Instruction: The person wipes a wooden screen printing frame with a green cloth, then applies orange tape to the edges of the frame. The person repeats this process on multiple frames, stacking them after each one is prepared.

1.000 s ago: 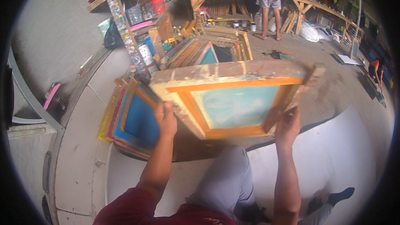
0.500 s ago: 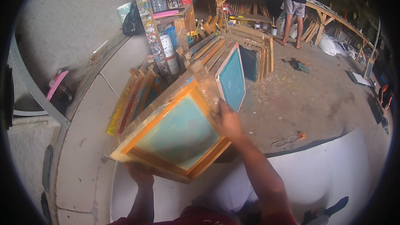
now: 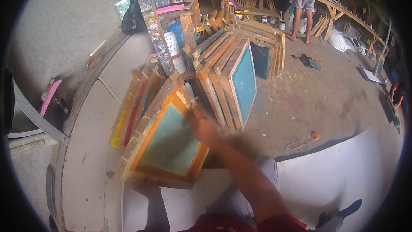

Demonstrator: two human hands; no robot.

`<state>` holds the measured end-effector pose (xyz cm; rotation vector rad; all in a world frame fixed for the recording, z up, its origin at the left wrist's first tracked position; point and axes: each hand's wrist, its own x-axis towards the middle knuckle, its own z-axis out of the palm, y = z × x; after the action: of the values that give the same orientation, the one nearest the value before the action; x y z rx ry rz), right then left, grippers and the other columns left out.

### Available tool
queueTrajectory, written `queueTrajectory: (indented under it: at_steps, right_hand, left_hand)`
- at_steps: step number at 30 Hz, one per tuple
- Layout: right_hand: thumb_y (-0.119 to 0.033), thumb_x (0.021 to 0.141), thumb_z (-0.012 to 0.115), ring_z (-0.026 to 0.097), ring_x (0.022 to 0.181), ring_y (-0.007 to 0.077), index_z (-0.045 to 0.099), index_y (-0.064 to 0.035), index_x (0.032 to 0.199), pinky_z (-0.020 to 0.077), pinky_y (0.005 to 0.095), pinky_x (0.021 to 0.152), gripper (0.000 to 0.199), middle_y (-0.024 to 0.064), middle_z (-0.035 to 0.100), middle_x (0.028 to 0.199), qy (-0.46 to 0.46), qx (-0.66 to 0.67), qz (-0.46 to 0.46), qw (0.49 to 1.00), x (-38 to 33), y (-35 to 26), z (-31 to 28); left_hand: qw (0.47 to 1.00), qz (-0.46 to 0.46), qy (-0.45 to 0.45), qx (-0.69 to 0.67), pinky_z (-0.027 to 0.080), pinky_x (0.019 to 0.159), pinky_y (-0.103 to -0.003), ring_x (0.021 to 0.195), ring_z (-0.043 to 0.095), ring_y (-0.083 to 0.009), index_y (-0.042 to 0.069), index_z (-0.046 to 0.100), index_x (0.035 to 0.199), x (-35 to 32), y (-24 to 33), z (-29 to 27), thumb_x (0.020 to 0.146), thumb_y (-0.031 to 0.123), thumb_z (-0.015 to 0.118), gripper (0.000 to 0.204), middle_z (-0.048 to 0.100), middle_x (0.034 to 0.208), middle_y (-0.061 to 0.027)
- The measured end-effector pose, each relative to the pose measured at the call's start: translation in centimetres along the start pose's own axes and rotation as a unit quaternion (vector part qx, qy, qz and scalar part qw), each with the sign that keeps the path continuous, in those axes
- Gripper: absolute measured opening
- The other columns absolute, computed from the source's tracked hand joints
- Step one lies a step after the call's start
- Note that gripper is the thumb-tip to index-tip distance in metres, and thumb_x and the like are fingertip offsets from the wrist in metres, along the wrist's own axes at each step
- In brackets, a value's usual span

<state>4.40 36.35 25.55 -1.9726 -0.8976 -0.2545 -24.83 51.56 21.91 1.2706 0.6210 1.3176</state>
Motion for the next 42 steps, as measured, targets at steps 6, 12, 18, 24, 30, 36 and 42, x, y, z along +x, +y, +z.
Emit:
queueTrajectory:
  at_steps: [6, 12, 18, 24, 30, 36, 42]
  right_hand:
    - [-0.027, 0.092, 0.082, 0.066, 0.119, 0.0330, 0.042, -0.0060, 0.159, 0.0555, 0.0420, 0.102, 0.081, 0.0225, 0.052, 0.154, -0.121, 0.070, 0.020, 0.990, -7.0, -4.6, 3.0]
    - [-0.035, 0.098, 0.071, 0.068, 0.116, 0.0367, 0.055, -0.0093, 0.143, 0.0583, 0.0471, 0.094, 0.054, 0.0168, 0.064, 0.133, -0.171, 0.085, -0.026, 0.981, -12.7, -9.5, 3.3]
    - [-0.021, 0.099, 0.065, 0.071, 0.095, 0.0356, 0.058, -0.0081, 0.121, 0.0586, 0.0498, 0.075, 0.026, 0.0153, 0.068, 0.106, -0.092, 0.024, 0.011, 0.995, -13.3, -8.6, 5.8]
    - [-0.012, 0.095, 0.065, 0.069, 0.090, 0.0385, 0.055, -0.0052, 0.118, 0.0579, 0.0498, 0.072, 0.026, 0.0171, 0.066, 0.101, -0.076, -0.015, 0.028, 0.997, -13.1, -6.1, 6.5]
    - [-0.015, 0.092, 0.072, 0.070, 0.090, 0.0383, 0.055, -0.0026, 0.121, 0.0593, 0.0481, 0.071, 0.036, 0.0174, 0.067, 0.103, -0.066, -0.050, 0.021, 0.996, -13.2, -3.5, 7.4]
    - [-0.013, 0.090, 0.075, 0.071, 0.087, 0.0379, 0.056, -0.0020, 0.121, 0.0599, 0.0474, 0.068, 0.037, 0.0174, 0.067, 0.102, -0.096, -0.058, 0.021, 0.993, -13.2, -2.5, 7.8]
    - [-0.010, 0.091, 0.072, 0.071, 0.089, 0.0379, 0.056, -0.0030, 0.118, 0.0594, 0.0479, 0.068, 0.033, 0.0171, 0.066, 0.101, -0.135, -0.051, 0.033, 0.989, -12.7, -3.0, 7.5]
  left_hand:
    - [0.998, 0.028, 0.031, -0.048, 0.054, 0.083, -0.038, 0.103, 0.060, -0.0181, -0.003, 0.055, 0.122, 0.6, -2.4, 2.3, 0.102, 0.057, 0.062, 0.064, 0.058, 0.115, -0.0085]
    - [0.994, 0.089, 0.038, -0.039, 0.053, 0.092, -0.041, 0.109, 0.064, -0.0236, -0.010, 0.057, 0.127, 0.2, 0.2, 9.1, 0.091, 0.067, 0.073, 0.086, 0.064, 0.120, -0.0158]
    - [0.991, 0.123, 0.014, -0.049, 0.055, 0.090, -0.039, 0.108, 0.065, -0.0240, -0.008, 0.059, 0.129, 0.0, 0.4, 12.1, 0.098, 0.049, 0.069, 0.066, 0.064, 0.119, -0.0132]
    - [0.995, 0.089, -0.031, 0.031, 0.050, 0.102, -0.041, 0.118, 0.062, -0.0260, -0.007, 0.061, 0.126, -0.7, -0.1, 12.9, 0.082, 0.007, 0.079, 0.050, 0.062, 0.126, -0.0135]
    - [0.998, 0.012, -0.065, 0.003, 0.052, 0.100, -0.037, 0.114, 0.063, -0.0222, -0.007, 0.061, 0.124, -1.2, -0.8, 13.2, 0.085, -0.001, 0.081, 0.044, 0.061, 0.128, -0.0119]
    - [0.998, 0.001, -0.066, 0.014, 0.053, 0.100, -0.037, 0.113, 0.064, -0.0215, -0.008, 0.059, 0.131, -0.8, -0.7, 13.2, 0.088, -0.002, 0.080, 0.048, 0.064, 0.128, -0.0133]
    - [0.996, 0.021, -0.077, 0.045, 0.053, 0.099, -0.037, 0.111, 0.065, -0.0214, -0.007, 0.061, 0.130, -0.7, -0.6, 12.5, 0.089, 0.001, 0.081, 0.047, 0.066, 0.125, -0.0135]
